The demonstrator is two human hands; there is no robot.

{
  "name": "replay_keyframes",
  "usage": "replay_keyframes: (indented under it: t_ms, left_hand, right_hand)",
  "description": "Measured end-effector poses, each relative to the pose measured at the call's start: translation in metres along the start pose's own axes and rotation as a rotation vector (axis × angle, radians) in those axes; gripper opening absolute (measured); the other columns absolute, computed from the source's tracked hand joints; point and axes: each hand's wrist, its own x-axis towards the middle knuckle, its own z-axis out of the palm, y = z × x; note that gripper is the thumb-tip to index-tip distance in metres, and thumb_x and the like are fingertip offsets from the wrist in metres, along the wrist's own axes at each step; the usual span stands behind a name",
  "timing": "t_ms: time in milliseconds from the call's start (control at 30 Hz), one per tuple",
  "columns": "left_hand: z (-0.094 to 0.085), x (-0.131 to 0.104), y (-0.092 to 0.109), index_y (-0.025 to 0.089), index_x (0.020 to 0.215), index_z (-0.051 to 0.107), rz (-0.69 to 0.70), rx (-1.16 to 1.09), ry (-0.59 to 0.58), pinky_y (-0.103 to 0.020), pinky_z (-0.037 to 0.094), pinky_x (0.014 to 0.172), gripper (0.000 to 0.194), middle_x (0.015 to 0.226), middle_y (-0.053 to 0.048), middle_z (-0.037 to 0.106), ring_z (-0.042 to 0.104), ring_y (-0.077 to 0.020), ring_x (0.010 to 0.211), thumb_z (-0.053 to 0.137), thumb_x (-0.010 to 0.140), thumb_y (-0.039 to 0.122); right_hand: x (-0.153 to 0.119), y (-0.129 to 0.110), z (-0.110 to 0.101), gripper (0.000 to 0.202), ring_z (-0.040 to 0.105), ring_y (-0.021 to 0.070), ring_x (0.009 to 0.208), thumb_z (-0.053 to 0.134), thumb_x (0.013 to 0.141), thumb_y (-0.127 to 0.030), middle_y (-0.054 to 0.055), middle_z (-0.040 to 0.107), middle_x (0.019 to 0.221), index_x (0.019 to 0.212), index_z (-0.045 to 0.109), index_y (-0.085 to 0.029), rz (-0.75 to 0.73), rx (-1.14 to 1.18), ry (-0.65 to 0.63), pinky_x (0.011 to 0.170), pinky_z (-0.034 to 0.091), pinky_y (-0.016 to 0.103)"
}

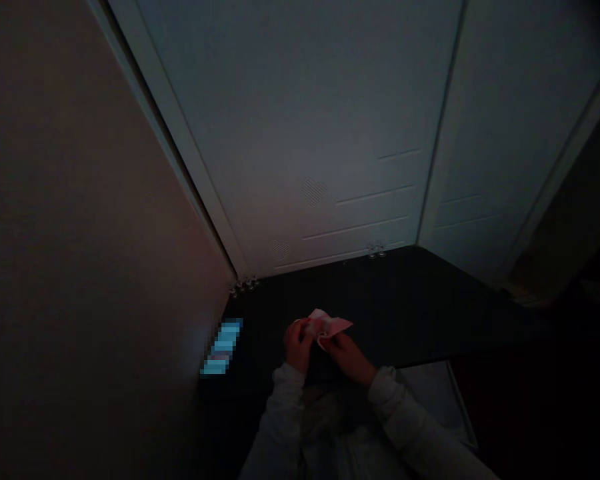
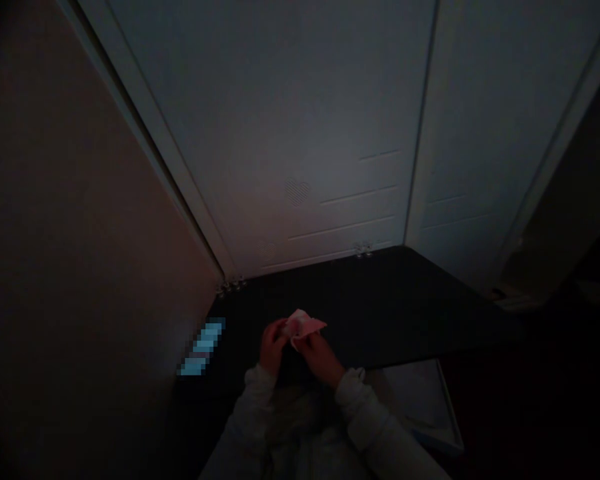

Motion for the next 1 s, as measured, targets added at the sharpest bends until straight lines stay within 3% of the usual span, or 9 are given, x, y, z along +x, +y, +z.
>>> replay_keyframes:
  t_ms: [100,267,467,633,833,1000]
  left_hand:
    - [0.003,0.003,-0.007,0.02,0.098,0.055,0.054,0.108,0.073,-0.036,0.027,0.091,0.038,0.106,-0.006,0.052,0.04,-0.0215,0.104,0.051,0.061,0.013]
    - [0.005,0.003,-0.006,0.021,0.078,0.062,0.05,0.132,-0.007,-0.038,0.031,0.086,0.019,0.086,-0.005,0.059,0.045,-0.0229,0.094,0.05,0.063,0.019]
    - [-0.002,0.0,0.0,0.017,0.071,0.059,-0.089,-0.045,0.011,-0.03,0.04,0.069,0.014,0.071,-0.002,0.058,0.052,-0.017,0.072,0.052,0.064,0.027]
    - [-0.006,-0.003,0.003,0.016,0.073,0.059,-0.121,-0.292,-0.121,-0.025,0.04,0.063,0.018,0.067,0.0,0.058,0.052,-0.0137,0.065,0.054,0.063,0.03]
    - [-0.005,-0.001,-0.007,0.015,0.072,0.06,-0.129,-0.442,-0.2,-0.027,0.042,0.067,0.017,0.072,-0.003,0.06,0.055,-0.0154,0.071,0.054,0.063,0.029]
    - [-0.003,0.0,-0.007,0.017,0.099,0.052,-0.145,-0.561,-0.211,-0.029,0.043,0.071,0.045,0.097,-0.007,0.057,0.055,-0.0173,0.082,0.063,0.056,0.025]
  right_hand:
    - [0.001,0.0,0.001,0.032,0.049,0.0215,0.097,0.05,0.071,-0.031,0.008,0.056,0.103,0.099,0.053,-0.016,-0.024,0.031,0.015,0.088,0.033,0.038]
    - [0.0,-0.007,0.002,0.033,0.048,0.0211,0.098,0.049,0.072,-0.032,0.009,0.055,0.105,0.099,0.053,-0.015,-0.02,0.07,-0.017,0.087,0.033,0.036]
    - [-0.002,-0.011,0.001,0.032,0.051,0.0227,0.094,0.048,0.072,-0.034,0.01,0.058,0.099,0.096,0.054,-0.013,0.05,0.025,0.061,0.084,0.035,0.036]
    - [-0.001,-0.01,0.001,0.033,0.05,0.0224,0.095,0.049,0.072,-0.034,0.009,0.057,0.101,0.097,0.054,-0.015,0.043,0.059,0.074,0.085,0.035,0.036]
    - [-0.001,-0.011,0.0,0.031,0.052,0.0227,0.092,0.048,0.072,-0.033,0.008,0.059,0.098,0.096,0.056,-0.015,0.056,0.065,0.024,0.083,0.037,0.037]
    - [-0.001,-0.007,-0.001,0.03,0.051,0.0218,0.096,0.049,0.072,-0.029,0.008,0.058,0.101,0.098,0.055,-0.015,0.022,0.097,-0.03,0.085,0.035,0.037]
